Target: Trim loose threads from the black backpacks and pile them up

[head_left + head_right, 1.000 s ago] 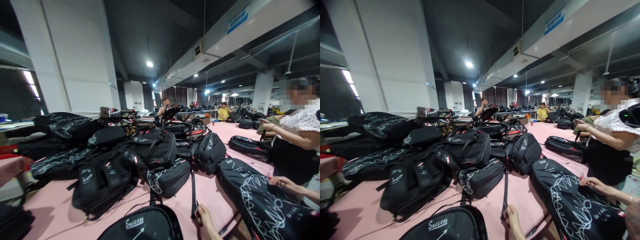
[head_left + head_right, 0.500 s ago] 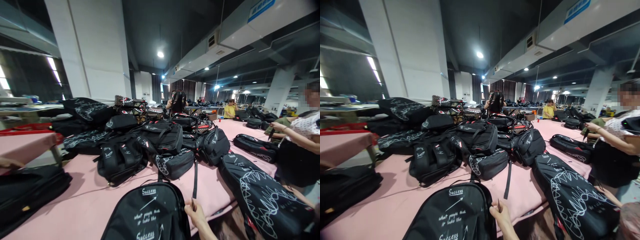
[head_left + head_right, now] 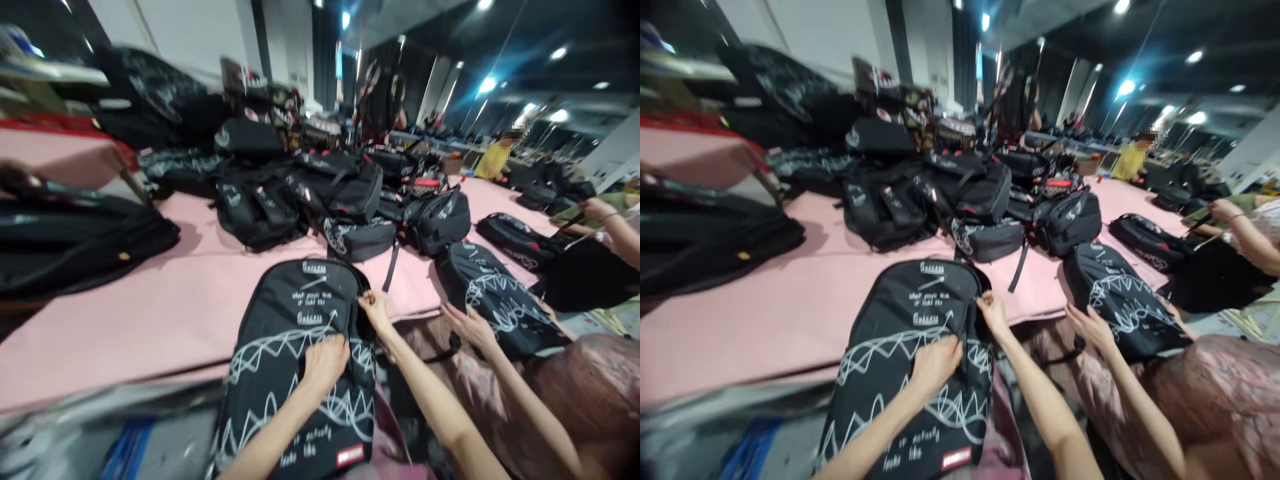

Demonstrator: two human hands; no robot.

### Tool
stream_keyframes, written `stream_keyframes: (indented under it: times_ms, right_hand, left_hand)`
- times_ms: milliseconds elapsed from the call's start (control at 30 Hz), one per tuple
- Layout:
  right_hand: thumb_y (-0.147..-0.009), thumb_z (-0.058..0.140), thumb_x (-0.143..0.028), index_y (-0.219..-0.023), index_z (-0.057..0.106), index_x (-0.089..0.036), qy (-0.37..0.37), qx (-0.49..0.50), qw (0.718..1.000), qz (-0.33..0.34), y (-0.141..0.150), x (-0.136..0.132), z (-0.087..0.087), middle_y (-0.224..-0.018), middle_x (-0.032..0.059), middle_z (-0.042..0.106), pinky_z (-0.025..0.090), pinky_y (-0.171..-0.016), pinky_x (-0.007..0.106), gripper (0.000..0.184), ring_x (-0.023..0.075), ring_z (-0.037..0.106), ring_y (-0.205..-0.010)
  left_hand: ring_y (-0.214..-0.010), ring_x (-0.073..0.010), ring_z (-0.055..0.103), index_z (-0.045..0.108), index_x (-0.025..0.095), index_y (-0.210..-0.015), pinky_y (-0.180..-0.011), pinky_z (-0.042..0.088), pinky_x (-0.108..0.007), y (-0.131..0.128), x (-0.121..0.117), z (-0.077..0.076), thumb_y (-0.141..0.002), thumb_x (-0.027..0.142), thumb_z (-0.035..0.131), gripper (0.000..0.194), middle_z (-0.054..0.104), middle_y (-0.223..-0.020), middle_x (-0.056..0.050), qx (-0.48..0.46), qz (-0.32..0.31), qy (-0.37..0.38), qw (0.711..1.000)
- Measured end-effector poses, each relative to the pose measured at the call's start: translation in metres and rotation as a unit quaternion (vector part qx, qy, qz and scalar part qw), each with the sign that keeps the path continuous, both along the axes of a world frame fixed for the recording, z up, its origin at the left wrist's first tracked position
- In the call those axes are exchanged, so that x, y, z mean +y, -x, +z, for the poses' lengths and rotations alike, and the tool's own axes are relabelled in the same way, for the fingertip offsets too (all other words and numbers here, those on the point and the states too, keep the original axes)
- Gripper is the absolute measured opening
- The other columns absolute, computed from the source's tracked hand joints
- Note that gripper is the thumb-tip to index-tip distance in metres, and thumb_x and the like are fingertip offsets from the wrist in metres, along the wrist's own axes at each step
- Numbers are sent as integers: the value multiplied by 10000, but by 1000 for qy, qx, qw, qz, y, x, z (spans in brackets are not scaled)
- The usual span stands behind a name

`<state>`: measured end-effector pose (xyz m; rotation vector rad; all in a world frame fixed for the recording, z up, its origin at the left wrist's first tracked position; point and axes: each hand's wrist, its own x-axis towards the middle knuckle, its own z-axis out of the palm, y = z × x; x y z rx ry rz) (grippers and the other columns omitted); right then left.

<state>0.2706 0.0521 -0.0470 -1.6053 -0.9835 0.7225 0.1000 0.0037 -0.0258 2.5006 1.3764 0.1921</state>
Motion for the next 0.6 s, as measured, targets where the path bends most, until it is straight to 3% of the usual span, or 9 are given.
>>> stream_keyframes:
  times_ms: [100, 200, 400, 500, 600]
  right_hand:
    - [-629, 571, -360, -717, 526, -172, 29, 8, 999, 20, -15, 5, -12, -661, -18, 533, 400, -645, 245, 212, 127, 489, -640]
    - [-652, 579, -368, -714, 577, -156, 27, 9, 999, 32, -22, -7, -12, -701, 9, 593, 414, -701, 262, 222, 145, 533, -692]
    - [-692, 611, -367, -769, 667, -143, 44, 29, 995, 89, 2, -31, -12, -682, 29, 657, 466, -714, 290, 243, 170, 604, -699]
    - [-758, 559, -345, -917, 649, -141, 28, 21, 998, 46, 6, -18, -10, -829, 47, 671, 465, -778, 303, 274, 173, 614, -787]
    - [-805, 549, -331, -1064, 580, -138, -5, -13, 1000, 0, -3, 4, 9, -997, 71, 632, 431, -872, 352, 324, 198, 576, -945]
  left_hand:
    - [-766, -200, 630, 606, 140, -849, -646, 403, -273, 0, 7, 0, -912, 287, 281, 362, 664, -819, -91, 9, 6, 13, 1000]
    - [-760, -215, 635, 611, 149, -835, -616, 398, -281, 1, 9, -2, -904, 309, 281, 373, 668, -819, -94, 14, 13, 24, 1000]
    - [-745, -196, 636, 604, 162, -844, -588, 370, -268, 1, 12, -6, -907, 311, 273, 368, 672, -822, -73, 26, 4, 20, 999]
    - [-720, -188, 637, 599, 166, -813, -560, 356, -257, 1, 12, -6, -908, 309, 277, 365, 668, -789, -60, 31, -1, 8, 999]
    - [-684, -181, 637, 599, 174, -786, -545, 364, -251, 1, 6, -8, -911, 284, 272, 367, 654, -722, -50, 24, -18, -15, 999]
